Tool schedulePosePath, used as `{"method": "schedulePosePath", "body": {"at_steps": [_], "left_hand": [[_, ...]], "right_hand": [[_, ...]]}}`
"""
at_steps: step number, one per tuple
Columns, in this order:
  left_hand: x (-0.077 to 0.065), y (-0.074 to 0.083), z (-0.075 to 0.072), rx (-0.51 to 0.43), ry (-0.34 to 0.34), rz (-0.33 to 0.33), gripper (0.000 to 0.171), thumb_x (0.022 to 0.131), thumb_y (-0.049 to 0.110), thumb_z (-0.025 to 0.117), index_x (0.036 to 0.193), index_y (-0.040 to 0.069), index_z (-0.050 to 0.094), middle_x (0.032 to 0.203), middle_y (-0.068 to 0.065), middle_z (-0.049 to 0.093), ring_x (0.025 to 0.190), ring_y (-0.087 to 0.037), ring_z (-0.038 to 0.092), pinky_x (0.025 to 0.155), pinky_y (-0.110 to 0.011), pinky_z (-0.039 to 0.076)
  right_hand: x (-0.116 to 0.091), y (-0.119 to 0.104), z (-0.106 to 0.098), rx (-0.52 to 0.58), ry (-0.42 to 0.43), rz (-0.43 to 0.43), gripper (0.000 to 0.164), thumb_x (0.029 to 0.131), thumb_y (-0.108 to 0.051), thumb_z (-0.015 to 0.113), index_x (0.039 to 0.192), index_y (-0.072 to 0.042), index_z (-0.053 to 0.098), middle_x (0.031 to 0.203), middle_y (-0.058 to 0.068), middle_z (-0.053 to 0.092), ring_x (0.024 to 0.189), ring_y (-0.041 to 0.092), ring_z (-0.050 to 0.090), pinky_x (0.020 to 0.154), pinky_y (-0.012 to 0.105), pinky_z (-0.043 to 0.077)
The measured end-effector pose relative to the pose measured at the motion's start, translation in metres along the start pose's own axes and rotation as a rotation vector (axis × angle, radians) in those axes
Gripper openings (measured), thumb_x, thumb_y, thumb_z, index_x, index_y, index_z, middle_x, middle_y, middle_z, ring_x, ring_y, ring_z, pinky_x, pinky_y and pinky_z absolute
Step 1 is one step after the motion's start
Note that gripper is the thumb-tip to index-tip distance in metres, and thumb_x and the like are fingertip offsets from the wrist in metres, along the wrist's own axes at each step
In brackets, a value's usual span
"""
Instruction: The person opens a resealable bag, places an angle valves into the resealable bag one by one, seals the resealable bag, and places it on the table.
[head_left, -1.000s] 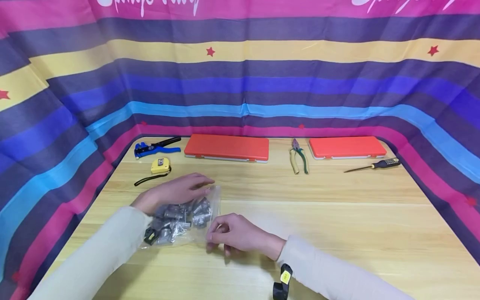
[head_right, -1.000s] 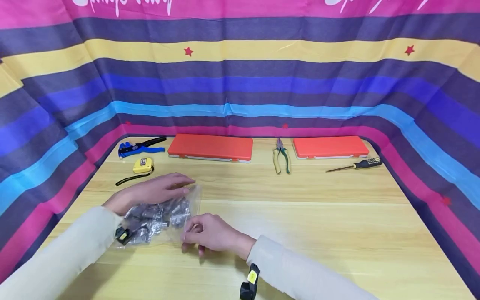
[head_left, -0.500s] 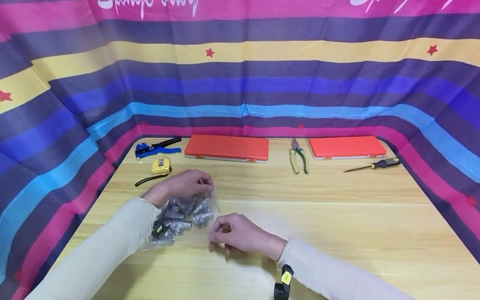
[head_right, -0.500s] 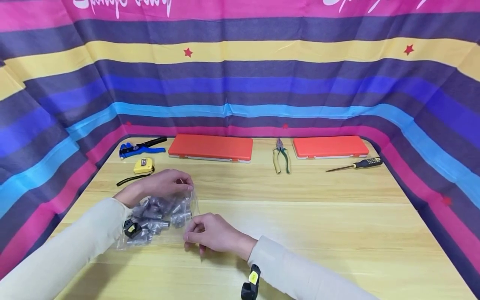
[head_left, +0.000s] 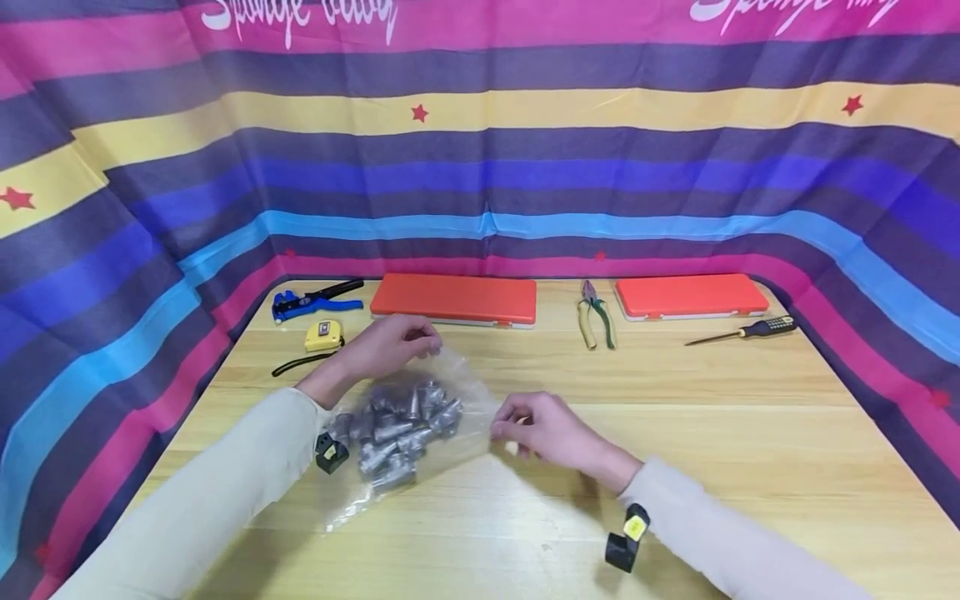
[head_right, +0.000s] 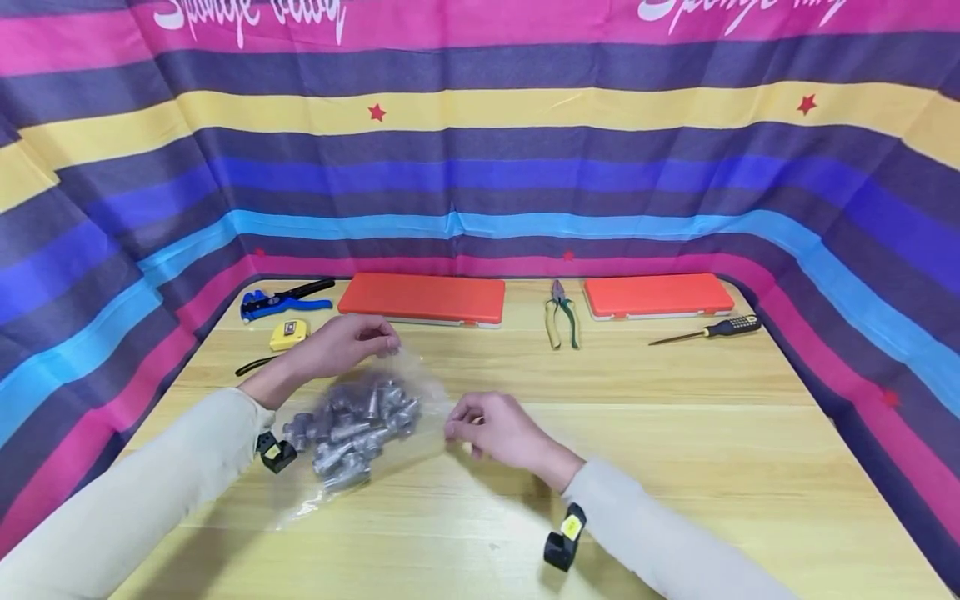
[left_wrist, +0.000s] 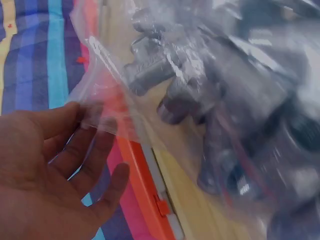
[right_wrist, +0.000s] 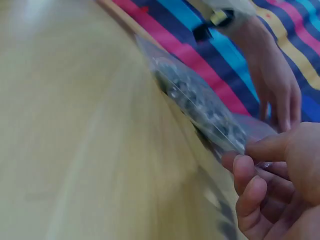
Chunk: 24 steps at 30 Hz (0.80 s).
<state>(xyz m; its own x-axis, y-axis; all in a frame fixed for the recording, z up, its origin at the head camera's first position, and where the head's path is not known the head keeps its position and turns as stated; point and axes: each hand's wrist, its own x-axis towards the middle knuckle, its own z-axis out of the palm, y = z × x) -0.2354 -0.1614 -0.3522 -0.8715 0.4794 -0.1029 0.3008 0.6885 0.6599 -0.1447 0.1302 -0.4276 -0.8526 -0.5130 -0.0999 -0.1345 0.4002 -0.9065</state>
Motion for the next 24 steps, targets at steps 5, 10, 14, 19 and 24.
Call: {"method": "schedulePosePath", "body": {"at_steps": [5,10,14,19,24], "left_hand": [[0.001,0.017,-0.001,-0.123,0.066,0.027,0.024,0.115,0.028,0.060,0.118,0.013,0.078,0.113,-0.008,0.079,0.107,-0.025,0.072,0.100,-0.049,0.060],[0.003,0.036,0.003,-0.208,0.121,0.057,0.026,0.113,0.034,0.063,0.122,0.016,0.079,0.112,-0.006,0.078,0.107,-0.027,0.071,0.100,-0.049,0.059],[0.004,0.052,0.006,-0.265,0.193,0.076,0.024,0.112,0.032,0.065,0.121,0.013,0.078,0.109,-0.008,0.078,0.107,-0.029,0.072,0.099,-0.046,0.059],[0.001,0.070,0.005,-0.328,0.288,0.121,0.021,0.111,0.029,0.067,0.119,0.013,0.078,0.112,-0.006,0.079,0.106,-0.022,0.073,0.092,-0.038,0.060],[-0.004,0.085,0.003,-0.406,0.348,0.189,0.021,0.111,0.030,0.067,0.119,0.013,0.078,0.115,-0.006,0.078,0.107,-0.019,0.073,0.092,-0.036,0.059]], "right_hand": [[-0.015,0.004,-0.040,-0.018,0.108,0.050,0.010,0.104,-0.019,0.075,0.108,-0.010,0.077,0.100,0.013,0.078,0.063,0.019,0.065,0.043,0.019,0.043],[-0.029,-0.009,-0.078,-0.134,0.247,0.070,0.015,0.102,-0.025,0.079,0.108,-0.011,0.079,0.089,0.014,0.075,0.066,0.027,0.066,0.045,0.022,0.044],[-0.038,-0.026,-0.105,-0.254,0.350,0.034,0.017,0.103,-0.030,0.079,0.109,-0.015,0.081,0.078,0.007,0.070,0.068,0.025,0.065,0.047,0.025,0.043],[-0.046,-0.049,-0.128,-0.347,0.491,-0.041,0.016,0.103,-0.033,0.079,0.110,-0.019,0.082,0.075,0.003,0.067,0.067,0.022,0.062,0.048,0.030,0.040],[-0.052,-0.071,-0.141,-0.391,0.639,-0.102,0.012,0.101,-0.032,0.082,0.109,-0.025,0.083,0.068,0.000,0.059,0.059,0.017,0.050,0.047,0.031,0.035]]}}
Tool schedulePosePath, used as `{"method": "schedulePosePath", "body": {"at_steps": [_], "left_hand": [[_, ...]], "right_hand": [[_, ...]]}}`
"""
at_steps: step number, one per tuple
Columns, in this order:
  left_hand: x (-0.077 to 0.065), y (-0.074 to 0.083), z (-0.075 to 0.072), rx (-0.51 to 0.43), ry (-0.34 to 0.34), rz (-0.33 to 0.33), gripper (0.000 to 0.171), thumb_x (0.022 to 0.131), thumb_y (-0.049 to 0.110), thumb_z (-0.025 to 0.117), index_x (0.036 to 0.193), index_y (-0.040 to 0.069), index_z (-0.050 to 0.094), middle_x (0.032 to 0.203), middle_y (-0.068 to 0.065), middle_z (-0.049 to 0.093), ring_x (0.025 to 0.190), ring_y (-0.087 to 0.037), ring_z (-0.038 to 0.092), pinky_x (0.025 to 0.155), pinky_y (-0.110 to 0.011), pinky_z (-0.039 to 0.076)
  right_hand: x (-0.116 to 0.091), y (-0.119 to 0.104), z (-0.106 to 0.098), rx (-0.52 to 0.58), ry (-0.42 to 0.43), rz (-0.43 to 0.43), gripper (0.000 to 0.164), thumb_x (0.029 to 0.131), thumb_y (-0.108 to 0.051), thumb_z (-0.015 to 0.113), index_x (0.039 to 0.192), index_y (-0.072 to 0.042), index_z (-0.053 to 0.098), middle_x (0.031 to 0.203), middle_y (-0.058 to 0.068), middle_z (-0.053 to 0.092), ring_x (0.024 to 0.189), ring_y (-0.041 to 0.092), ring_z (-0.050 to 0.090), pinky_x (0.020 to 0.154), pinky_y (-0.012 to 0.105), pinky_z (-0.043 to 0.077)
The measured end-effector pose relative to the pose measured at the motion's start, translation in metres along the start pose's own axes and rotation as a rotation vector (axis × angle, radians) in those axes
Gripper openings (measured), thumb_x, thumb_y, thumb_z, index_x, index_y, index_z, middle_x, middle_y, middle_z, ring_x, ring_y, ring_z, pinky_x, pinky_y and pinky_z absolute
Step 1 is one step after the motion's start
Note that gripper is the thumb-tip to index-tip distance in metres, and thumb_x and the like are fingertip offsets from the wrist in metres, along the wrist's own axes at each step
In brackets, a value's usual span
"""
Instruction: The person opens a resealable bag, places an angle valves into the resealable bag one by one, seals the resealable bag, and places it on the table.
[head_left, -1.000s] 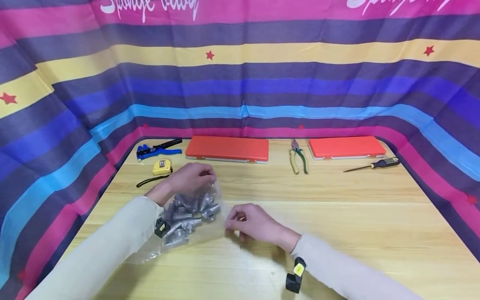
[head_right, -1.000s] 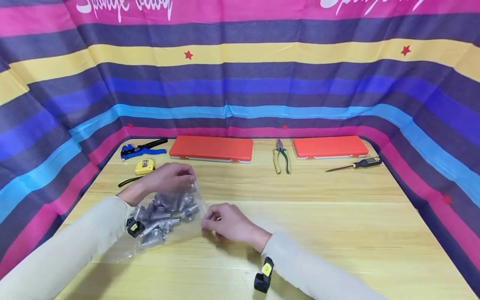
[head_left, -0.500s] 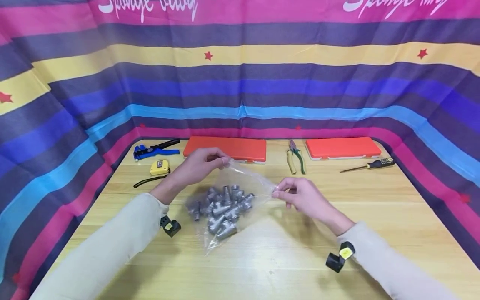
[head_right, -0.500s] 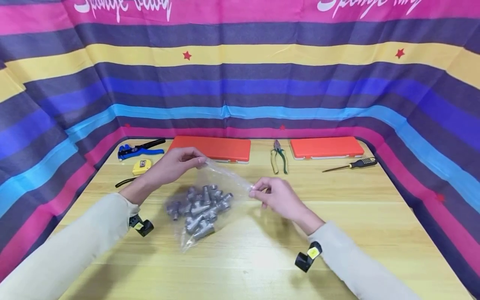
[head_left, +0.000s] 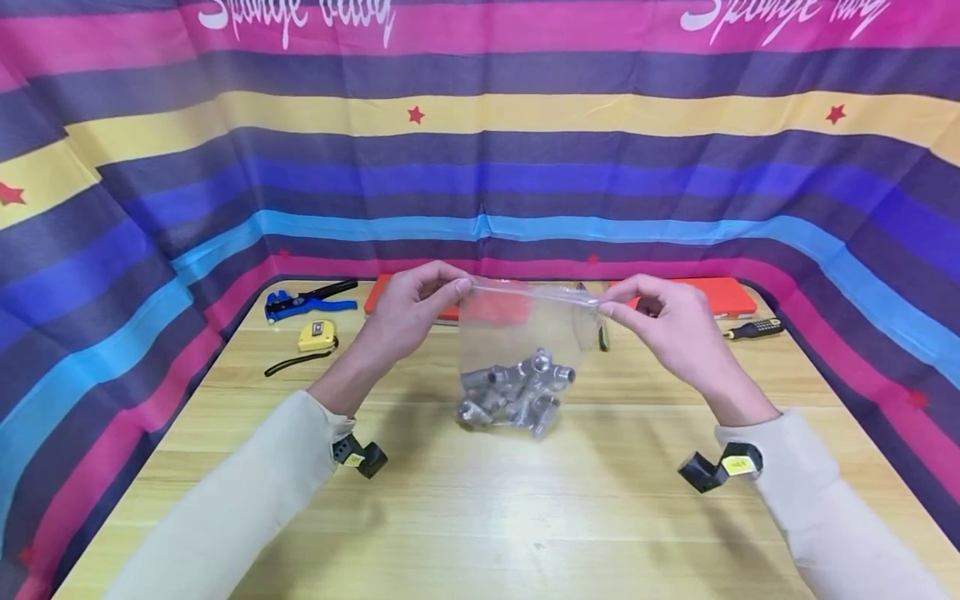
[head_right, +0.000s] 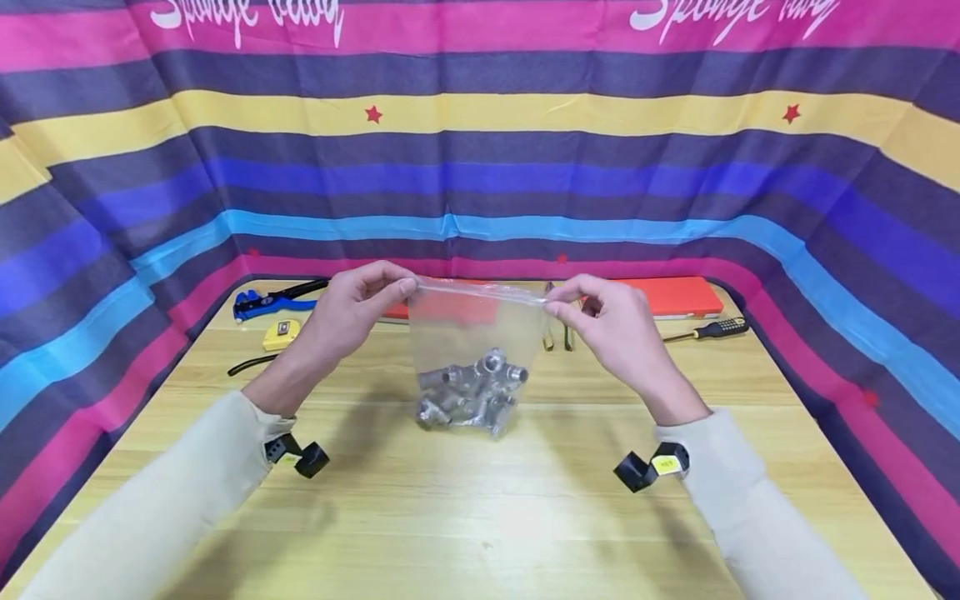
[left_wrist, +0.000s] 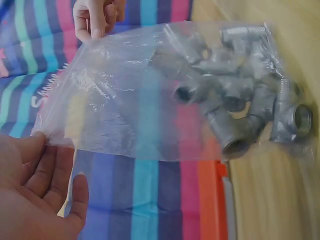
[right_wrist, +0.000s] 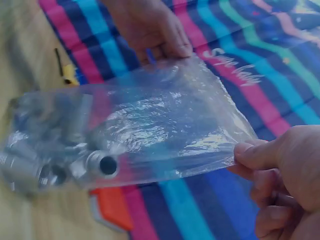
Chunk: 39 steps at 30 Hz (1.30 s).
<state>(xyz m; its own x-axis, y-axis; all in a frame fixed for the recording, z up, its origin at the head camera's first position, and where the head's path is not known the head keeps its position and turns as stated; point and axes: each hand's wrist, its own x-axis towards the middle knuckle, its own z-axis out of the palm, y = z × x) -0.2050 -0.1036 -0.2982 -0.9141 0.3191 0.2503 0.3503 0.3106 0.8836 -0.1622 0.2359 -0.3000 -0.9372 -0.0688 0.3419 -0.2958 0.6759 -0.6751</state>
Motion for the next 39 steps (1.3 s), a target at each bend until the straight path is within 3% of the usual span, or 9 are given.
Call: {"method": "schedulePosePath", "body": {"at_steps": [5,12,23,27,33,39], "left_hand": [[-0.008,0.005,0.002,-0.029,0.026,0.009,0.020,0.111,0.031,0.068,0.117,0.015,0.077,0.116,-0.003,0.078,0.113,-0.017,0.074,0.102,-0.037,0.060],[-0.019,0.000,0.009,0.021,0.032,0.056,0.018,0.111,0.028,0.067,0.118,0.014,0.077,0.114,-0.003,0.078,0.106,-0.023,0.074,0.097,-0.043,0.062],[-0.021,-0.007,0.022,0.093,0.044,0.076,0.017,0.110,0.030,0.069,0.120,0.018,0.074,0.111,0.002,0.076,0.105,-0.017,0.070,0.095,-0.042,0.060],[-0.021,-0.008,0.023,0.081,0.051,0.079,0.016,0.110,0.031,0.068,0.117,0.019,0.076,0.108,0.003,0.078,0.104,-0.017,0.071,0.093,-0.043,0.060],[-0.021,-0.009,0.026,0.067,0.053,0.093,0.016,0.110,0.032,0.068,0.116,0.019,0.076,0.107,0.004,0.078,0.105,-0.016,0.071,0.096,-0.044,0.061],[-0.020,-0.011,0.031,0.094,0.061,0.159,0.016,0.109,0.029,0.069,0.118,0.018,0.075,0.106,0.005,0.079,0.106,-0.014,0.073,0.098,-0.043,0.061]], "right_hand": [[0.000,-0.008,-0.010,0.045,0.088,-0.022,0.011,0.099,-0.030,0.084,0.111,-0.029,0.083,0.072,-0.004,0.066,0.057,0.017,0.046,0.048,0.033,0.033],[-0.011,0.000,-0.013,0.206,0.090,-0.007,0.032,0.098,-0.022,0.085,0.129,-0.023,0.076,0.094,-0.018,0.079,0.065,0.015,0.052,0.054,0.032,0.035],[-0.015,0.007,-0.009,0.288,0.106,0.021,0.030,0.099,-0.020,0.084,0.127,-0.020,0.076,0.100,-0.014,0.078,0.071,0.014,0.055,0.058,0.030,0.039],[-0.016,0.014,-0.009,0.320,0.056,0.080,0.029,0.101,-0.025,0.082,0.129,-0.019,0.077,0.097,-0.015,0.075,0.073,0.015,0.055,0.060,0.031,0.041],[-0.014,0.026,-0.012,0.328,-0.061,0.091,0.019,0.106,-0.030,0.075,0.118,-0.015,0.077,0.077,-0.009,0.054,0.065,0.018,0.043,0.054,0.036,0.036],[-0.013,0.029,-0.007,0.276,-0.019,0.057,0.018,0.107,-0.029,0.073,0.116,-0.014,0.077,0.081,-0.005,0.056,0.068,0.019,0.046,0.060,0.035,0.040]]}}
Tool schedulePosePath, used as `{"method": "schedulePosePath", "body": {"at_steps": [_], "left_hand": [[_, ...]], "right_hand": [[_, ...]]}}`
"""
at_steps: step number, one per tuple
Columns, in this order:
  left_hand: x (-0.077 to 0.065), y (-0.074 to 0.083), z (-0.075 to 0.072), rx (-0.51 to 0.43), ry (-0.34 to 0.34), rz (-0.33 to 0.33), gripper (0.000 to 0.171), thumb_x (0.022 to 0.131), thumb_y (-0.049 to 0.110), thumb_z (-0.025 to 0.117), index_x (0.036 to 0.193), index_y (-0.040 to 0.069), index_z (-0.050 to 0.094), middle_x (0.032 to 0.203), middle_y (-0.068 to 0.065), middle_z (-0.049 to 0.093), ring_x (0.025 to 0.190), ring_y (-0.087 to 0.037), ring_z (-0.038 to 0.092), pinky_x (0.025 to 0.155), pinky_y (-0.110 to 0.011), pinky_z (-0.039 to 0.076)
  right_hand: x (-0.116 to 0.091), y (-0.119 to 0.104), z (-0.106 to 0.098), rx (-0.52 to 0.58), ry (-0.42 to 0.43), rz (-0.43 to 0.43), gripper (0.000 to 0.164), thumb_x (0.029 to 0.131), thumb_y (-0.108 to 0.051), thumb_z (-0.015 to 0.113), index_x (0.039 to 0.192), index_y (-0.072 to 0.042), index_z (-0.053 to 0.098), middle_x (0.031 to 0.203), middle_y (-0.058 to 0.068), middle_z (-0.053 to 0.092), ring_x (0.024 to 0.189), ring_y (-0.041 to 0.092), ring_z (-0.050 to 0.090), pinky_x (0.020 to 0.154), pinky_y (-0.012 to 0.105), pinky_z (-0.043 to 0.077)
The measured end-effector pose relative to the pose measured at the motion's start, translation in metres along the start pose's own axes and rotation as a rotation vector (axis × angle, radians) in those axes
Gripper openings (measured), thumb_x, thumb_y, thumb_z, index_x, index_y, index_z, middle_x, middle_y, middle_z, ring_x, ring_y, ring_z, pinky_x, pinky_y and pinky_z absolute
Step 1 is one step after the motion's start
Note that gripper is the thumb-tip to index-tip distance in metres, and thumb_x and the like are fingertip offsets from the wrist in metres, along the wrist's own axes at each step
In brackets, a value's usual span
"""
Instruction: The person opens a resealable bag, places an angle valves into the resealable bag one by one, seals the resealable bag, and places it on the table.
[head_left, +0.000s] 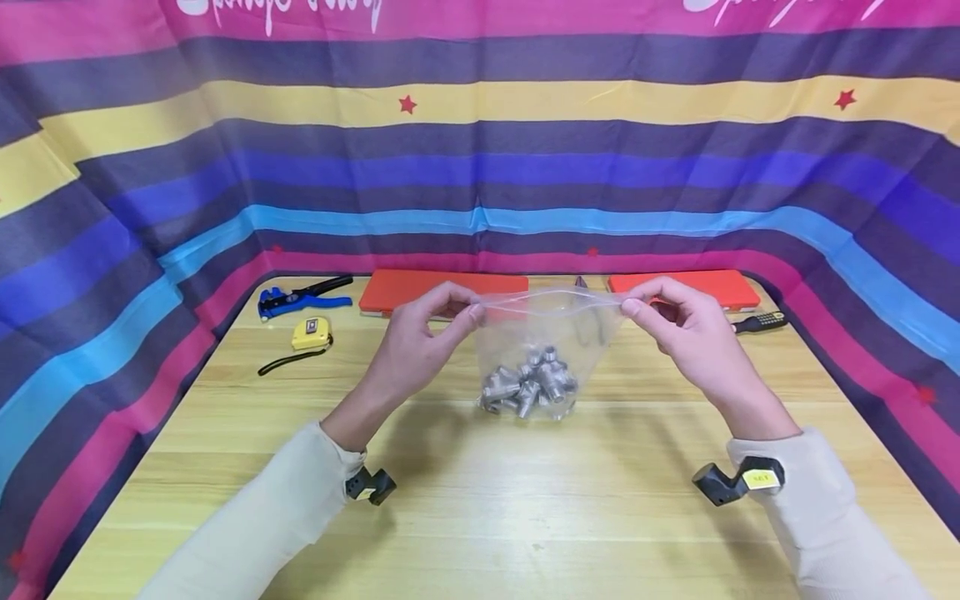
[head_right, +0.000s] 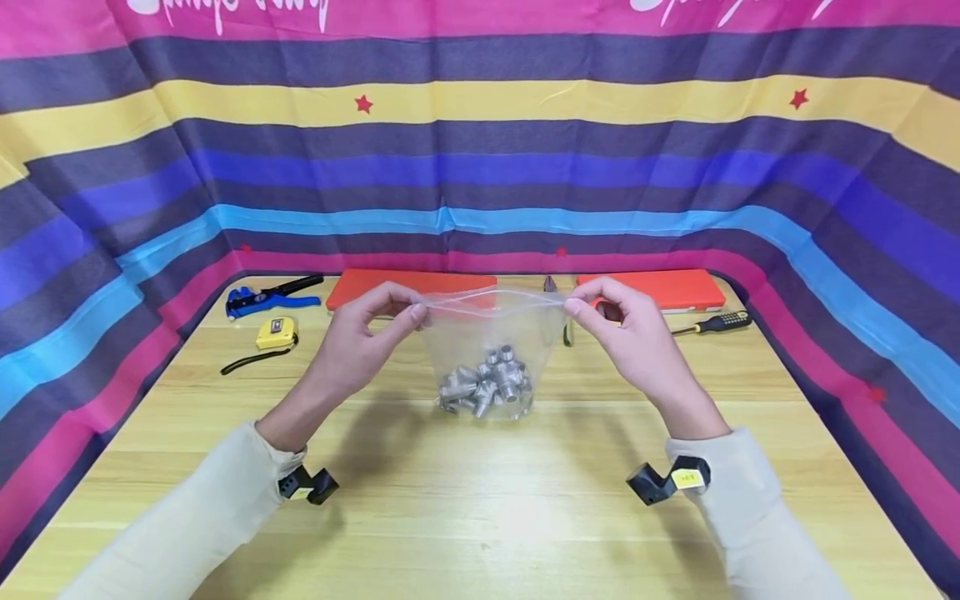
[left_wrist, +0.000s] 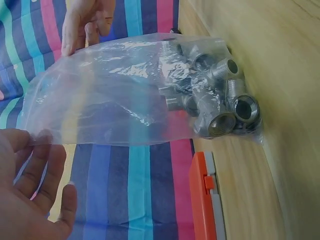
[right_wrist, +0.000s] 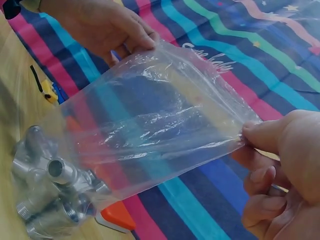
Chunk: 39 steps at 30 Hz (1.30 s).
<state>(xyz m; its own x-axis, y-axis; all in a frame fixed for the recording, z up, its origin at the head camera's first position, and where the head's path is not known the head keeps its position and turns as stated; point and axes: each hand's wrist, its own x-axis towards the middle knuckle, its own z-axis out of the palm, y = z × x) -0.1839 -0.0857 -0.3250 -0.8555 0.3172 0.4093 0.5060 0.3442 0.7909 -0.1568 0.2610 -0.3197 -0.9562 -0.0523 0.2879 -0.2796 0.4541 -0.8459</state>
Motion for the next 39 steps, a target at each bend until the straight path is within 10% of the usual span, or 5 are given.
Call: {"method": "schedulePosePath", "body": {"at_steps": [7,14,25,34,39], "left_hand": [[-0.002,0.001,-0.001,0.048,0.109,0.066,0.012,0.106,0.026,0.073,0.103,0.014,0.076,0.095,0.003,0.081,0.097,-0.016,0.073,0.089,-0.043,0.058],[-0.001,-0.001,-0.003,0.021,0.035,0.033,0.008,0.104,0.022,0.073,0.104,0.015,0.074,0.099,0.001,0.079,0.107,-0.018,0.072,0.097,-0.047,0.058],[0.003,-0.001,-0.002,0.122,0.051,0.255,0.007,0.101,0.011,0.078,0.094,0.010,0.076,0.082,0.001,0.079,0.091,-0.020,0.072,0.105,-0.045,0.044],[0.002,-0.005,-0.011,0.080,-0.026,0.065,0.008,0.105,0.024,0.076,0.110,0.019,0.079,0.095,0.008,0.080,0.100,-0.013,0.070,0.091,-0.043,0.052],[-0.001,-0.007,-0.014,0.048,-0.039,0.070,0.008,0.104,0.023,0.076,0.109,0.017,0.075,0.096,0.007,0.079,0.101,-0.013,0.072,0.096,-0.044,0.053]], "right_hand": [[-0.002,-0.004,0.010,-0.031,0.082,-0.160,0.007,0.106,-0.011,0.073,0.108,-0.005,0.076,0.095,-0.015,0.074,0.071,0.012,0.051,0.060,0.028,0.040],[-0.004,-0.004,0.017,0.084,0.059,-0.185,0.007,0.109,-0.007,0.066,0.109,-0.002,0.071,0.099,-0.012,0.078,0.066,0.012,0.047,0.058,0.028,0.039],[-0.009,-0.001,0.018,0.121,0.083,-0.232,0.006,0.107,-0.001,0.066,0.108,0.004,0.070,0.100,-0.007,0.081,0.062,0.012,0.043,0.058,0.028,0.037],[-0.008,0.001,0.021,0.165,0.062,-0.183,0.008,0.108,-0.004,0.066,0.112,-0.001,0.071,0.099,-0.004,0.079,0.070,0.014,0.048,0.062,0.028,0.040],[-0.009,0.003,0.020,0.150,0.073,-0.179,0.006,0.108,-0.006,0.066,0.111,-0.003,0.071,0.099,-0.006,0.079,0.068,0.014,0.046,0.062,0.027,0.039]]}}
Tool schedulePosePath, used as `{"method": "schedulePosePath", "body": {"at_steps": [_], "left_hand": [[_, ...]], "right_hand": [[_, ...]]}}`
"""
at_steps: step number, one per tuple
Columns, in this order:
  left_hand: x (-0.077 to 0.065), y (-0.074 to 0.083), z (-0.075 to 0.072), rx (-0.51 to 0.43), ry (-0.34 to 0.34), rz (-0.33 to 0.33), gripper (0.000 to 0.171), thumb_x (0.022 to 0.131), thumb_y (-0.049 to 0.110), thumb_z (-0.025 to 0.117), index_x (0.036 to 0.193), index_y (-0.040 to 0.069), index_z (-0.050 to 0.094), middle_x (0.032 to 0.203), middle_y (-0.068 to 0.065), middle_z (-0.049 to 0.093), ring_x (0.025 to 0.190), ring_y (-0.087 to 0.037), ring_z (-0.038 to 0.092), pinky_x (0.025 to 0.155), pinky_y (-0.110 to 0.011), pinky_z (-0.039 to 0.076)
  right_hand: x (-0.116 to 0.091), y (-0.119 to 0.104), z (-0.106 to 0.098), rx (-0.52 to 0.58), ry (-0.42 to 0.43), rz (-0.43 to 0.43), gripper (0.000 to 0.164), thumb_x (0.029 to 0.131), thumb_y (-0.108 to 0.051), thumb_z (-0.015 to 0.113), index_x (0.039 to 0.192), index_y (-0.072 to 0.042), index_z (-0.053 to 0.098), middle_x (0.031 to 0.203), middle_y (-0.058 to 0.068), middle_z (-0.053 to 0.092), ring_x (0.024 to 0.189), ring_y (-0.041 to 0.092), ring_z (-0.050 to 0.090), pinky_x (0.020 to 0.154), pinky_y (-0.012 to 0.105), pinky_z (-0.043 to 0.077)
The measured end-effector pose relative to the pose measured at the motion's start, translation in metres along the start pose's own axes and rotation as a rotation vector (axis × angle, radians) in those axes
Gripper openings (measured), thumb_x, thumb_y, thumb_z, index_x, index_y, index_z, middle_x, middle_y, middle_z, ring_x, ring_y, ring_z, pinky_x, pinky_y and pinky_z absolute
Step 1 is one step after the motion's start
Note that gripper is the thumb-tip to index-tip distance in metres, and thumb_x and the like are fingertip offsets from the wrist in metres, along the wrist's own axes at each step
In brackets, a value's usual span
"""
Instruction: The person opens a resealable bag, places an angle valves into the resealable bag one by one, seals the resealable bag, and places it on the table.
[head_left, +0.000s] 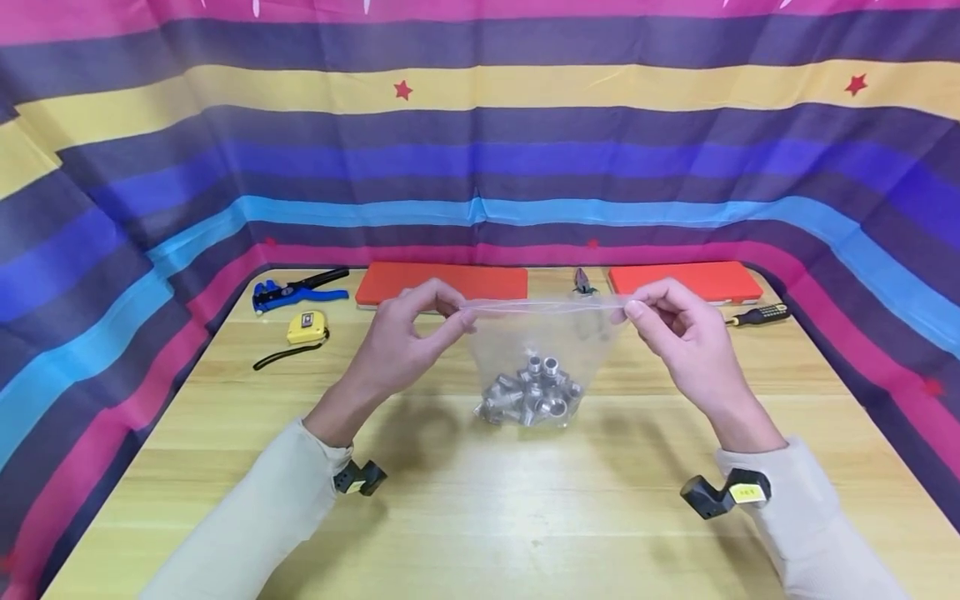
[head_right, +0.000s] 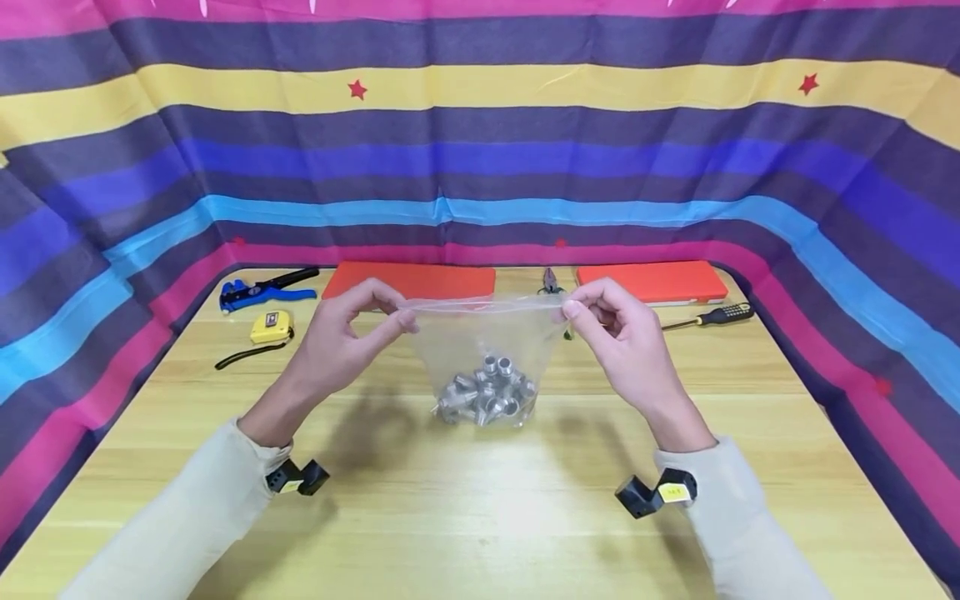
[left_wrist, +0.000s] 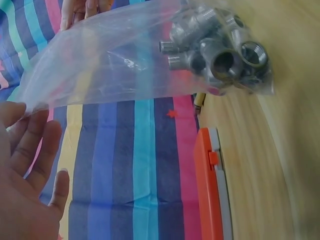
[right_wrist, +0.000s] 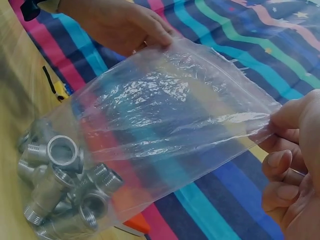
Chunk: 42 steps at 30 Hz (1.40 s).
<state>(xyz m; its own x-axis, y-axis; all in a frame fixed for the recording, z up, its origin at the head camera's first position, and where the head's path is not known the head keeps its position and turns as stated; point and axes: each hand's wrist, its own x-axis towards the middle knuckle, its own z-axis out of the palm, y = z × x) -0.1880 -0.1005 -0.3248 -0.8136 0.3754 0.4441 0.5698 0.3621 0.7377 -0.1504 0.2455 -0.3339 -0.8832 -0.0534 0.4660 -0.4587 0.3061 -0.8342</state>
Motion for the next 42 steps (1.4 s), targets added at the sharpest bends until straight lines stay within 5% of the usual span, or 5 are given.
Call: {"method": "schedulePosePath", "body": {"at_steps": [15,24,29,34,42], "left_hand": [[0.002,-0.001,0.003,0.075,0.075,0.148,0.007,0.103,0.016,0.075,0.106,0.009,0.074,0.096,0.001,0.082,0.100,-0.020,0.074,0.102,-0.044,0.041],[0.005,-0.001,0.006,0.068,0.088,0.157,0.008,0.100,0.013,0.078,0.107,0.010,0.077,0.099,-0.002,0.081,0.100,-0.021,0.074,0.104,-0.045,0.042],[0.004,-0.001,0.008,0.059,0.110,0.158,0.006,0.099,0.011,0.078,0.104,0.008,0.077,0.097,-0.005,0.081,0.100,-0.024,0.073,0.106,-0.047,0.043],[0.004,-0.002,0.010,0.038,0.085,0.122,0.010,0.099,0.015,0.077,0.108,0.011,0.076,0.098,-0.001,0.080,0.100,-0.020,0.073,0.104,-0.046,0.042],[0.006,-0.002,0.014,0.084,0.126,0.226,0.006,0.100,0.010,0.077,0.105,0.007,0.078,0.094,-0.004,0.081,0.097,-0.023,0.071,0.110,-0.045,0.043]], "right_hand": [[-0.002,-0.001,-0.001,0.014,-0.002,-0.023,0.006,0.108,-0.003,0.065,0.110,0.000,0.070,0.098,-0.006,0.078,0.064,0.015,0.042,0.058,0.029,0.036],[-0.003,-0.001,0.002,0.070,0.024,-0.001,0.007,0.108,-0.001,0.064,0.108,0.001,0.071,0.095,-0.002,0.079,0.063,0.014,0.042,0.055,0.029,0.034],[-0.001,0.001,0.002,0.036,-0.009,0.001,0.007,0.106,-0.002,0.067,0.111,-0.002,0.072,0.099,-0.004,0.078,0.073,0.012,0.055,0.061,0.026,0.042],[0.001,0.001,0.003,-0.018,-0.021,-0.012,0.008,0.104,-0.002,0.071,0.112,-0.002,0.074,0.096,-0.005,0.076,0.072,0.013,0.052,0.061,0.027,0.040],[-0.003,0.001,0.006,-0.065,0.024,-0.069,0.006,0.103,0.004,0.068,0.107,0.001,0.072,0.091,-0.008,0.073,0.071,0.011,0.053,0.059,0.026,0.040]]}}
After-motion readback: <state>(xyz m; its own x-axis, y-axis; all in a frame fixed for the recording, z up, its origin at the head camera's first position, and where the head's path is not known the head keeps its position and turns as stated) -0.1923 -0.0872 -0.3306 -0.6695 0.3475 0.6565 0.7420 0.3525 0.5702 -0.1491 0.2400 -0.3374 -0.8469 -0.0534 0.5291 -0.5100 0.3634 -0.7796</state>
